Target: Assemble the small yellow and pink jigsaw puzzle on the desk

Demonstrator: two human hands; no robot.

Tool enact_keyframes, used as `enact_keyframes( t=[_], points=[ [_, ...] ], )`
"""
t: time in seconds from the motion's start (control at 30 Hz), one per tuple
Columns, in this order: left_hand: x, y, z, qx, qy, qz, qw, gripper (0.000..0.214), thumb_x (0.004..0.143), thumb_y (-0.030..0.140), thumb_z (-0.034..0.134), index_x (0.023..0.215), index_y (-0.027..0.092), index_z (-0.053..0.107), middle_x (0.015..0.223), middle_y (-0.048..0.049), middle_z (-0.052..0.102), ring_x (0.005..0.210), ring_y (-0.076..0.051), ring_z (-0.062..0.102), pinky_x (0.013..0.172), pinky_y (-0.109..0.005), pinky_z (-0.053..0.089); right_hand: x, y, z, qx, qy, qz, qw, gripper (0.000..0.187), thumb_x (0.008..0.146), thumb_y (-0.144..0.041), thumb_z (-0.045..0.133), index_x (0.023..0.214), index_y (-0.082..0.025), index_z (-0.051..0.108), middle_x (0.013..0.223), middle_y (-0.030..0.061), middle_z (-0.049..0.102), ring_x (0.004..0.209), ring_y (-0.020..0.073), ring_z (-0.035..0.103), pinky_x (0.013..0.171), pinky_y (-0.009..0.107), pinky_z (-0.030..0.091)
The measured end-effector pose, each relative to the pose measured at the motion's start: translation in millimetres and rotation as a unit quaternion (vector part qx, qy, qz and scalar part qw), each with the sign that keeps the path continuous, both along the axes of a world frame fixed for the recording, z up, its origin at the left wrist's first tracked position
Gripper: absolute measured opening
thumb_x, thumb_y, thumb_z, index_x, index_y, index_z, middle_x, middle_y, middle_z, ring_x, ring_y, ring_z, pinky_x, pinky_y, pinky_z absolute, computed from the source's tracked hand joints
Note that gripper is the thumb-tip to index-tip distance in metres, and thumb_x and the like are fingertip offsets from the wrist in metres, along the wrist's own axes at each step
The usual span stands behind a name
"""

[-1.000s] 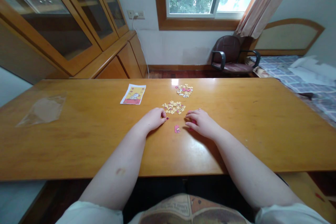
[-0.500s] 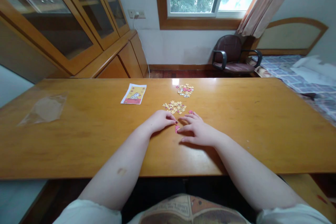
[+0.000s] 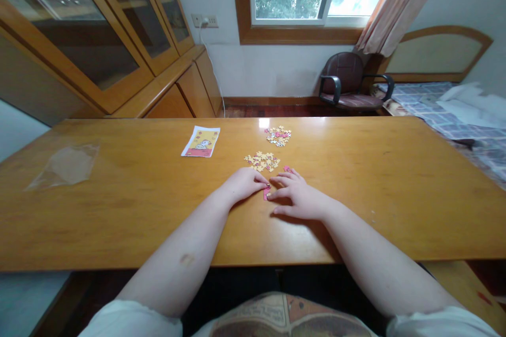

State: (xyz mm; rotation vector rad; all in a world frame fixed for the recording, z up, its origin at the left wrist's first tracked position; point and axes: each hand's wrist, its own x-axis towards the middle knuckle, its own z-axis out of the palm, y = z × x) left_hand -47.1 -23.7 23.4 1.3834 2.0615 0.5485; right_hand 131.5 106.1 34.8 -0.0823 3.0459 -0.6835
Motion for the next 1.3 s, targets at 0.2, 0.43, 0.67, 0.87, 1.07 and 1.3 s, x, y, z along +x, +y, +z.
enact_keyframes(
  t=[0.2,0.43,0.67,0.87,1.07,1.3],
  points=[
    [4,0,1.9,0.009,0.053,-0.024,0.998,0.025,0.081,0.034,0.057,0.094,0.028,0.077,0.094,-0.0004,0.076,0.086,-0.018,0.067,0.080,-0.026,0.047,0,0,-1.5,-0.005,0.006,0.006,1.000,0.042,0.079,-0.055,0.065,0.116,-0.034,0.069,0.138,0.0082,0.052,0.132,0.0308,0.037,0.114,0.057,0.011],
    [7,0,0.4,0.017,0.054,0.029,0.998,0.021,0.077,0.031,0.060,0.090,0.026,0.076,0.090,0.0002,0.075,0.083,-0.017,0.067,0.076,-0.025,0.048,0,0,-1.8,-0.003,0.003,0.005,1.000,0.043,0.079,-0.056,0.064,0.116,-0.035,0.068,0.137,0.0077,0.052,0.132,0.0310,0.037,0.113,0.058,0.012],
    [8,0,-1.0,0.016,0.060,0.038,0.997,0.016,0.075,0.029,0.060,0.082,0.023,0.073,0.085,-0.0004,0.074,0.080,-0.017,0.065,0.072,-0.025,0.048,0,-1,0.2,-0.005,-0.003,0.004,1.000,0.043,0.079,-0.056,0.064,0.116,-0.034,0.069,0.137,0.0087,0.053,0.132,0.0312,0.037,0.113,0.058,0.011],
    [8,0,-1.3,0.017,0.059,0.028,0.998,0.016,0.075,0.029,0.059,0.083,0.022,0.072,0.086,-0.0017,0.073,0.079,-0.017,0.063,0.071,-0.026,0.047,0,0,1.2,-0.006,-0.005,0.004,1.000,0.043,0.079,-0.056,0.065,0.116,-0.034,0.069,0.137,0.0085,0.053,0.132,0.0312,0.037,0.114,0.057,0.011],
    [7,-4,5.3,0.023,0.079,-0.004,0.997,0.020,0.079,0.035,0.056,0.087,0.021,0.068,0.086,-0.0023,0.070,0.076,-0.017,0.060,0.067,-0.026,0.043,1,0,1.9,-0.015,0.014,-0.005,1.000,0.038,0.081,-0.054,0.064,0.113,-0.035,0.069,0.138,0.0062,0.052,0.132,0.0300,0.038,0.113,0.058,0.011],
    [12,-9,17.4,-0.022,0.082,-0.042,0.996,0.044,0.068,0.047,0.069,0.105,0.024,0.062,0.081,0.0004,0.066,0.070,-0.017,0.059,0.060,-0.025,0.038,-1,18,-1.4,0.036,0.025,-0.159,0.986,0.027,0.085,-0.039,0.062,0.106,-0.025,0.072,0.118,0.0093,0.064,0.110,0.0257,0.053,0.104,0.049,0.030]
  ],
)
